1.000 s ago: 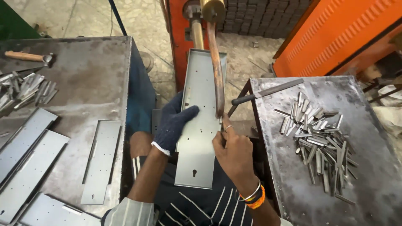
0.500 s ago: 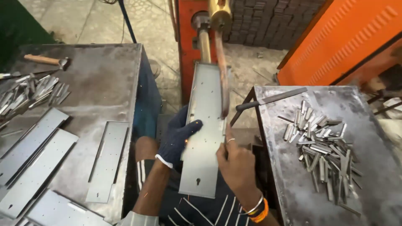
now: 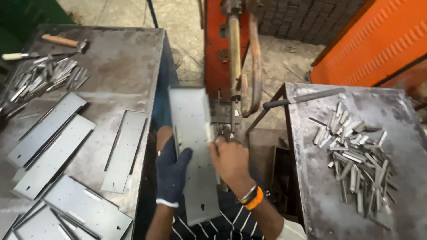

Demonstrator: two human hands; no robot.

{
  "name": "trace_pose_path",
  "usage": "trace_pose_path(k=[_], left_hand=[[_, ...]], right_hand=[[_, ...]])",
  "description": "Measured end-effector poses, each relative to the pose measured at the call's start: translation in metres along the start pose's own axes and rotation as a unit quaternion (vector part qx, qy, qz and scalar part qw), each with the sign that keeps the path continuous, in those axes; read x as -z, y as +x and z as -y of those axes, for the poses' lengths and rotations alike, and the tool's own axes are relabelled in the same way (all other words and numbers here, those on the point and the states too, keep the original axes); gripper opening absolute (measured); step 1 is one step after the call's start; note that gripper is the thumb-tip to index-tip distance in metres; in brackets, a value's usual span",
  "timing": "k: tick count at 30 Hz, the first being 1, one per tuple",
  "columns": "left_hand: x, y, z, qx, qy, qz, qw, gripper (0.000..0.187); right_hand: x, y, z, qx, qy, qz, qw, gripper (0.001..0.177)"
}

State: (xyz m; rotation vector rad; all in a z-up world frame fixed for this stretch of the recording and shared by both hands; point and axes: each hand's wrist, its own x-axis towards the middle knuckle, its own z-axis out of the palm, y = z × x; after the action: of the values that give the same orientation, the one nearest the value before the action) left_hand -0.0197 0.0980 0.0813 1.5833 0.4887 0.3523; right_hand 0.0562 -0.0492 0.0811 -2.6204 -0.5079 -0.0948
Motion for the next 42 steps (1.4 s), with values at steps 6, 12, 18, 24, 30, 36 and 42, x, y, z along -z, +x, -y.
trace_pose_path(k=[6, 12, 18, 24, 30, 36, 42], left_hand=[[0.06, -0.029, 0.075, 0.02, 0.023, -0.257, 0.966, 0.053], [0.214, -0.067, 0.206, 0.103, 0.081, -0.465, 0.876, 0.052], [0.349, -0.147, 0.227, 0.115, 0.066, -0.493, 0.86, 0.045], [0.344, -0.16, 0.248, 0.054, 0.551, -0.474, 0.685, 0.047], [0.237, -0.011, 0.221, 0.001, 0.466, -0.286, 0.837, 0.068], [0.161, 0.108, 0.184, 0.034, 0.585, -0.166, 0.793, 0.13], [0.147, 0.116, 0.196, 0.151, 0.587, -0.144, 0.782, 0.137]], right_hand=[[-0.016, -0.024, 0.032, 0.119, 0.092, 0.176, 0.973, 0.031], [-0.035, -0.033, 0.035, 0.115, 0.136, 0.237, 0.955, 0.032], [-0.042, -0.028, 0.036, 0.1, 0.146, 0.269, 0.947, 0.035], [-0.052, -0.029, 0.032, 0.092, 0.208, 0.261, 0.938, 0.032], [-0.056, -0.03, 0.028, -0.017, 0.403, 0.299, 0.865, 0.022], [-0.048, -0.027, 0.011, -0.042, 0.467, 0.277, 0.839, 0.021], [-0.033, -0.036, -0.012, -0.064, 0.463, 0.258, 0.845, 0.022]])
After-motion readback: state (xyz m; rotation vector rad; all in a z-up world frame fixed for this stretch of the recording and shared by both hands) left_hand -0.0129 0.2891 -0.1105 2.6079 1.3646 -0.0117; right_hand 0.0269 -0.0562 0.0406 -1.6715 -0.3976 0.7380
